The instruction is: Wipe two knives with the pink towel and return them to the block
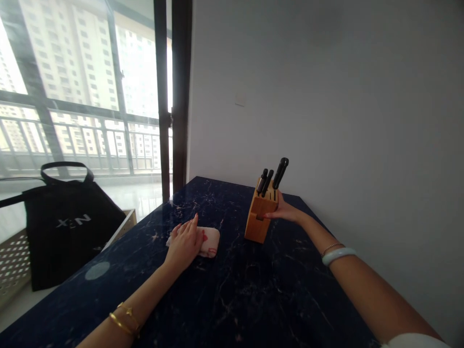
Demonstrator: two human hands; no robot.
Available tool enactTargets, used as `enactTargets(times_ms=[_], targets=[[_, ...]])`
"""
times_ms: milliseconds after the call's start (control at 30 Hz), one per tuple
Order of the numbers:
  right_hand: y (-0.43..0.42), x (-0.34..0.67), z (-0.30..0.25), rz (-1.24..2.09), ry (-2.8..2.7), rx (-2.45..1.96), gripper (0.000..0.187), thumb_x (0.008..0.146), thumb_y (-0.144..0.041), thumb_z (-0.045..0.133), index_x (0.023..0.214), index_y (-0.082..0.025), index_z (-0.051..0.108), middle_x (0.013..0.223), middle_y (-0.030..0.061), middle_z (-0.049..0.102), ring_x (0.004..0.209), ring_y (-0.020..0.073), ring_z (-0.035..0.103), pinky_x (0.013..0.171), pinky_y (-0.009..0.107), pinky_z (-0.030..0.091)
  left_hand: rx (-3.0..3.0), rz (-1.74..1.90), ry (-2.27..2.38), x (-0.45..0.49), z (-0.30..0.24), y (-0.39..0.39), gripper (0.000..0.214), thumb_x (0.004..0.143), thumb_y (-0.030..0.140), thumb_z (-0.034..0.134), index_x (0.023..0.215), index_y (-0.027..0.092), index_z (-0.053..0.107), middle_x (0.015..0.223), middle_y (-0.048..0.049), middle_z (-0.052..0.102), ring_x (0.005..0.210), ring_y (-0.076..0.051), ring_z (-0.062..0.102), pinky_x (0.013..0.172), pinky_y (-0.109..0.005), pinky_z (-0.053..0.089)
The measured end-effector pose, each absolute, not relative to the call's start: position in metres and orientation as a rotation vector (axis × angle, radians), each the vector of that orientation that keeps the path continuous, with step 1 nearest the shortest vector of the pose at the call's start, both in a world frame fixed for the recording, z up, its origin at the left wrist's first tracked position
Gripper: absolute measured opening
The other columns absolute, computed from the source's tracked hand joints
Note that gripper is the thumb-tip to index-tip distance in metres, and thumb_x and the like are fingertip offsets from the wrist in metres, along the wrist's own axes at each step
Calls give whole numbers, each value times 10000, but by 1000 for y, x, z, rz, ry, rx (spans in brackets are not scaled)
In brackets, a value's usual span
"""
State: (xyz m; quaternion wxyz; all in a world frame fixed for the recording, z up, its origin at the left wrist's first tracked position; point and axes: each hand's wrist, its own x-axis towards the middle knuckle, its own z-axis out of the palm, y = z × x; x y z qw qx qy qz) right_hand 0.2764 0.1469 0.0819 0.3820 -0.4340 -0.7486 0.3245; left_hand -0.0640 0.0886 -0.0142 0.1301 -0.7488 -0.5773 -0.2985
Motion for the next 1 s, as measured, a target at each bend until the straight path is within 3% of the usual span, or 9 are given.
enactTargets(times_ms=[400, 600, 1000], targets=[[123, 306, 92, 1004, -1824, -1117, 1144, 487, -260, 792, 1353, -255, 44, 1287, 112, 404, 1128, 253, 462, 900, 440, 425, -2168, -831, -1712, -62, -15, 90, 458, 867, 287, 318, 1284, 109, 386, 1148, -125, 585, 1087, -229, 496, 935, -382, 279], [123, 308, 84, 973, -1765, -1202, 1152, 506, -299, 782, 1359, -282, 8, 1301, 125, 371, 1002, 256, 536, 717, 418, 523, -2196, -827, -1685, -60, -15, 89, 460, 876, 297, 300, 1275, 86, 388, 1109, -117, 603, 1053, -228, 511, 909, -369, 300], [122, 304, 81, 985, -1741, -1201, 1152, 499, -310, 779, 1361, -311, 14, 1273, 108, 404, 888, 217, 583, 658, 384, 537, -2196, -837, -1700, -57, -21, 92, 467, 869, 311, 295, 1264, 87, 404, 1107, -117, 604, 1063, -232, 497, 914, -370, 286]])
